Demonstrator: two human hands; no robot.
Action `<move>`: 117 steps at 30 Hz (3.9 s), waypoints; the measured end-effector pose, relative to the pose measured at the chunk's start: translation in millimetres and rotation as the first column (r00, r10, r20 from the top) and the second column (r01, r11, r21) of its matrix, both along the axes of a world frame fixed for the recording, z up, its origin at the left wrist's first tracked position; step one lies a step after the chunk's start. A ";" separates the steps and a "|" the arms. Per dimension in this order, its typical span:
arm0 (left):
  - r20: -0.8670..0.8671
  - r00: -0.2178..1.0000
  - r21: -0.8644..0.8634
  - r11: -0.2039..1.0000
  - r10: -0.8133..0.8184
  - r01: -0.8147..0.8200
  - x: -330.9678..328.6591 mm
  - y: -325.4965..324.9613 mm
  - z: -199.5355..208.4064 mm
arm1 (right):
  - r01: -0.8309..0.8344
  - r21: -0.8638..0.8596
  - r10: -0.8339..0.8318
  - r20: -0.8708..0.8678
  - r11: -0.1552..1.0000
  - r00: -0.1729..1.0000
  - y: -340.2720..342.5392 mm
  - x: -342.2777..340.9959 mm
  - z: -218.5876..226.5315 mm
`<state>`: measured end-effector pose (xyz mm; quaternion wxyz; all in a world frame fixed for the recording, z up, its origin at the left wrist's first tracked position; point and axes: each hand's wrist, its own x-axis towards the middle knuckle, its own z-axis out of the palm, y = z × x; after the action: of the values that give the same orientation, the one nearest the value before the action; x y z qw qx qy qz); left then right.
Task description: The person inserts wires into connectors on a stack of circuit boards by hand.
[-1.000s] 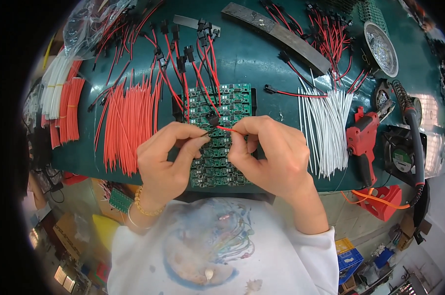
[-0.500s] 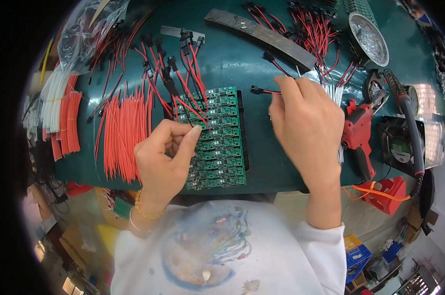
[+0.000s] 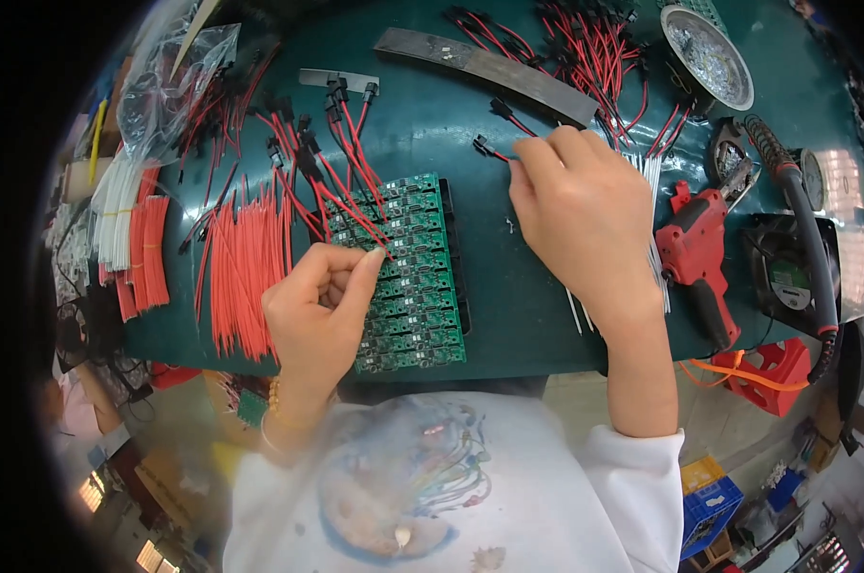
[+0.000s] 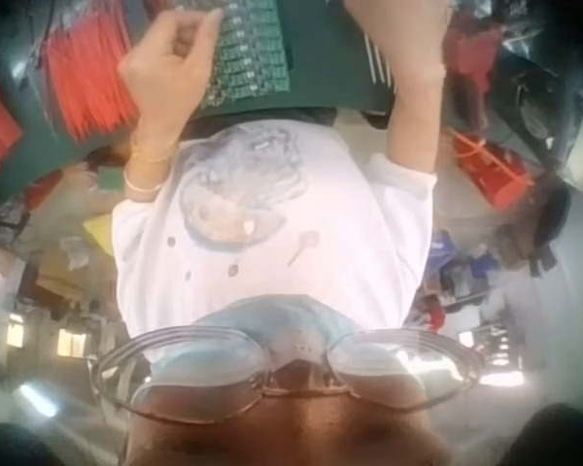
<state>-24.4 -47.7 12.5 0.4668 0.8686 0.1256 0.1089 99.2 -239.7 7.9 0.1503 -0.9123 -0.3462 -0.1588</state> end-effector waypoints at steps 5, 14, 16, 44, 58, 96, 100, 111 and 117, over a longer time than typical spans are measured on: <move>0.129 0.991 0.102 0.993 0.041 -0.054 -15.3 12.1 6.9 | 0.240 0.171 -0.223 -0.114 0.956 0.968 -16.3 -27.2 25.6; 0.086 0.991 0.116 0.987 0.101 -0.110 -30.4 44.8 16.2 | 0.125 0.389 0.055 -0.421 0.913 0.905 32.6 -70.4 34.9; 0.102 0.991 0.115 0.989 0.082 -0.093 -29.2 43.3 11.8 | 0.124 0.384 0.065 -0.444 0.915 0.894 52.9 -58.7 27.9; -0.289 0.901 0.261 0.932 0.323 -0.250 -53.9 103.4 5.2 | 0.497 -0.162 -0.509 -0.039 0.852 0.860 -38.8 -75.6 8.5; -0.476 0.870 0.387 0.918 0.125 0.080 -41.3 153.6 25.6 | 0.386 -0.225 -0.441 -0.309 0.895 0.843 -57.5 -61.2 12.3; 0.272 0.932 -0.066 0.971 0.241 -0.232 -36.6 65.5 -12.4 | 0.370 0.523 -0.262 -0.270 0.768 0.926 -25.2 -82.9 -8.1; 0.353 0.883 -0.481 0.869 0.310 -0.113 -34.4 71.8 -17.0 | 0.359 0.672 -0.123 -0.373 0.648 0.920 -3.0 -78.0 2.6; 0.305 0.936 -0.135 0.981 0.177 -0.141 -44.3 61.5 -47.0 | 0.345 0.564 -0.182 -0.327 0.750 0.928 -4.4 -93.2 -26.8; 0.343 0.923 -0.078 0.985 0.174 -0.156 -38.1 62.3 -34.8 | 0.411 0.604 -0.207 -0.380 0.682 0.902 -8.3 -91.7 -35.2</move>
<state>-62.5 14.6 -22.3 0.4920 0.8102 0.1163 0.2966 7.5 -248.0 -27.2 0.4868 -0.8541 -0.0796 -0.1649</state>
